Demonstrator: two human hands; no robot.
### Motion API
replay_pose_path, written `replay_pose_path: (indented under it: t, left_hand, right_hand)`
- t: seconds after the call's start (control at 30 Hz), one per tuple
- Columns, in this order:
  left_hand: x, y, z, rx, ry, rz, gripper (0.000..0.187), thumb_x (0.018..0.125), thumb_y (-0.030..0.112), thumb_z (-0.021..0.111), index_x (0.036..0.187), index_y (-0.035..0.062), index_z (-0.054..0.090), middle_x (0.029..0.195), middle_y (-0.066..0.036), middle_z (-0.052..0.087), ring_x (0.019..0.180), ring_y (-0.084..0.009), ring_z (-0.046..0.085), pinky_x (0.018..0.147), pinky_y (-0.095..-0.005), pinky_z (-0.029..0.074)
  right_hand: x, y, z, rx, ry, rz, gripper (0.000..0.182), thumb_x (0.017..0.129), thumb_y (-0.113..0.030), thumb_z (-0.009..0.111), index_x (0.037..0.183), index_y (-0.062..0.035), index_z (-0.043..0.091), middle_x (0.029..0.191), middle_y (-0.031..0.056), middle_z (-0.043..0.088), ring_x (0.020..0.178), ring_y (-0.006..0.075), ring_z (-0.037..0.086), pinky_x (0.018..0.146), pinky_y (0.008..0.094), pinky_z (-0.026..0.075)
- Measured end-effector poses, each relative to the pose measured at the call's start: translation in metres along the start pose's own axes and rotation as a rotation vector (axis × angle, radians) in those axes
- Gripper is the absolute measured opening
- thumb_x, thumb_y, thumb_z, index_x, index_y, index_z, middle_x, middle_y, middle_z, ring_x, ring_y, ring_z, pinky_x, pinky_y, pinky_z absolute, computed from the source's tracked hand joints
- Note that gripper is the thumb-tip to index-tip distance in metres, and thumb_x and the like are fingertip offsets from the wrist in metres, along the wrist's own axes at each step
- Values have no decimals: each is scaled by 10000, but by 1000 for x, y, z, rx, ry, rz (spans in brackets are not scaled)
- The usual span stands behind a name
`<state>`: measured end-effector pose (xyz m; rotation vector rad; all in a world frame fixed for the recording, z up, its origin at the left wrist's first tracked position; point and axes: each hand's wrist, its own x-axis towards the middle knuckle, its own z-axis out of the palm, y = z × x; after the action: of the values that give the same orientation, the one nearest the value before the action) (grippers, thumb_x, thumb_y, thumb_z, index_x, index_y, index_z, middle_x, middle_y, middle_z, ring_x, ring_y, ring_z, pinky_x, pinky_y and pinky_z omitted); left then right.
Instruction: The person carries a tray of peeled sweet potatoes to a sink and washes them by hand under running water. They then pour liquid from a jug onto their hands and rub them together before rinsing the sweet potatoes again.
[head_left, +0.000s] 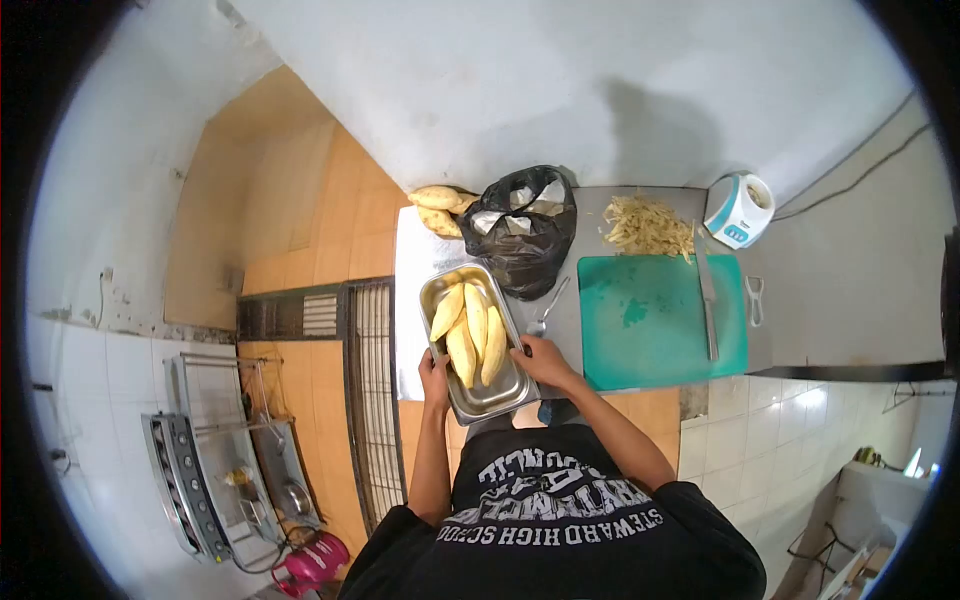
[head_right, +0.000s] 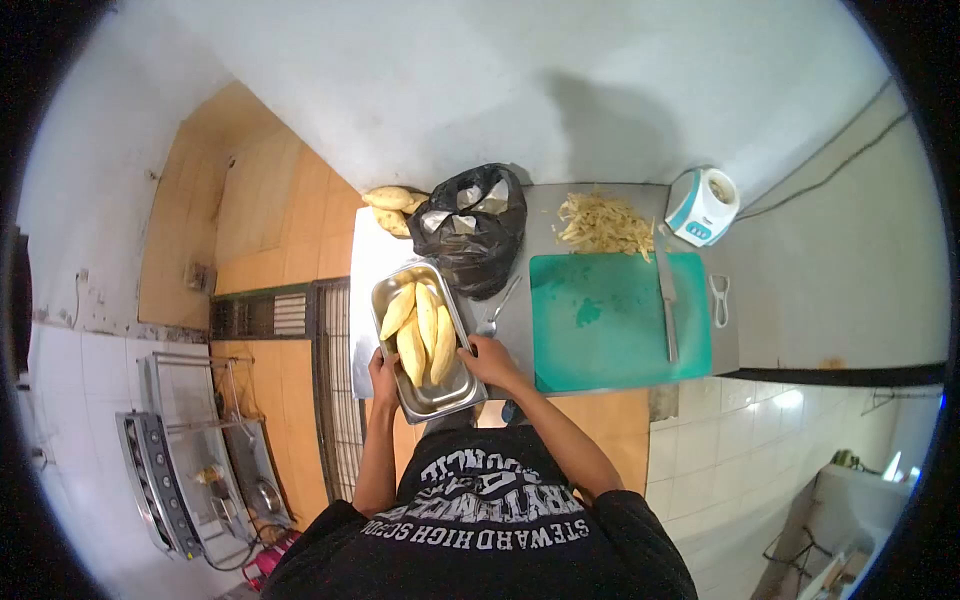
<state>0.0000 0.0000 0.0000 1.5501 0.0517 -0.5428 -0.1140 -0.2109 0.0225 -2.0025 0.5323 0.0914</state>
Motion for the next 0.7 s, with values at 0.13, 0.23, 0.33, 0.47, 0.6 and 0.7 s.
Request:
replay_pose_path:
  t: [0.13, 0.23, 0.33, 0.47, 0.6, 0.7]
  left_hand:
    - [16, 9, -9, -137, -35, -16, 264, 798, 31, 453, 1038, -23, 550, 942, -86, 604, 814, -185, 575, 760, -305, 472]
    - [20, 5, -22, -141, -72, -35, 326, 755, -24, 433, 1064, -23, 537, 856, -75, 590, 717, -174, 556, 671, -288, 468]
    - [31, 5, -33, -282, -106, -109, 639, 590, -38, 407, 1227, 2, 431, 842, -98, 574, 693, -223, 566, 621, -325, 501]
    - [32, 13, -48, -451, -199, -323, 473, 589, 69, 482, 1055, -6, 513, 879, -104, 553, 741, -242, 571, 658, -358, 523]
    - [14, 47, -38, -440, -309, -421, 432, 592, 77, 471, 1011, -12, 525, 859, -107, 563, 760, -267, 582, 676, -363, 531]
    - [30, 4, -44, -573, -320, -458, 339, 612, 83, 453, 921, -20, 546, 852, -115, 585, 729, -271, 593, 689, -363, 524]
  right_hand:
    - [0, -14, 5, -39, 88, -38, 362, 849, -330, 597, 1015, -8, 591, 816, 211, 630, 758, 372, 612, 684, 426, 470]
    - [-12, -25, 12, -42, 92, -18, 348, 855, -326, 592, 1014, -16, 589, 831, 205, 625, 773, 373, 603, 701, 427, 467]
    - [-19, -36, 17, -72, 129, -70, 319, 859, -308, 591, 993, -18, 585, 886, 202, 619, 821, 365, 596, 725, 425, 462]
    - [-35, -55, 19, -82, 158, -137, 287, 854, -264, 608, 988, -12, 581, 928, 193, 606, 875, 349, 586, 746, 413, 458]
    - [-48, -63, 17, -100, 234, -152, 294, 848, -253, 620, 1012, -12, 581, 887, 182, 603, 826, 345, 592, 717, 402, 463]
    - [-62, -82, -1, -24, 129, -30, 331, 850, -303, 603, 1011, -15, 574, 959, 190, 607, 907, 369, 581, 778, 426, 461]
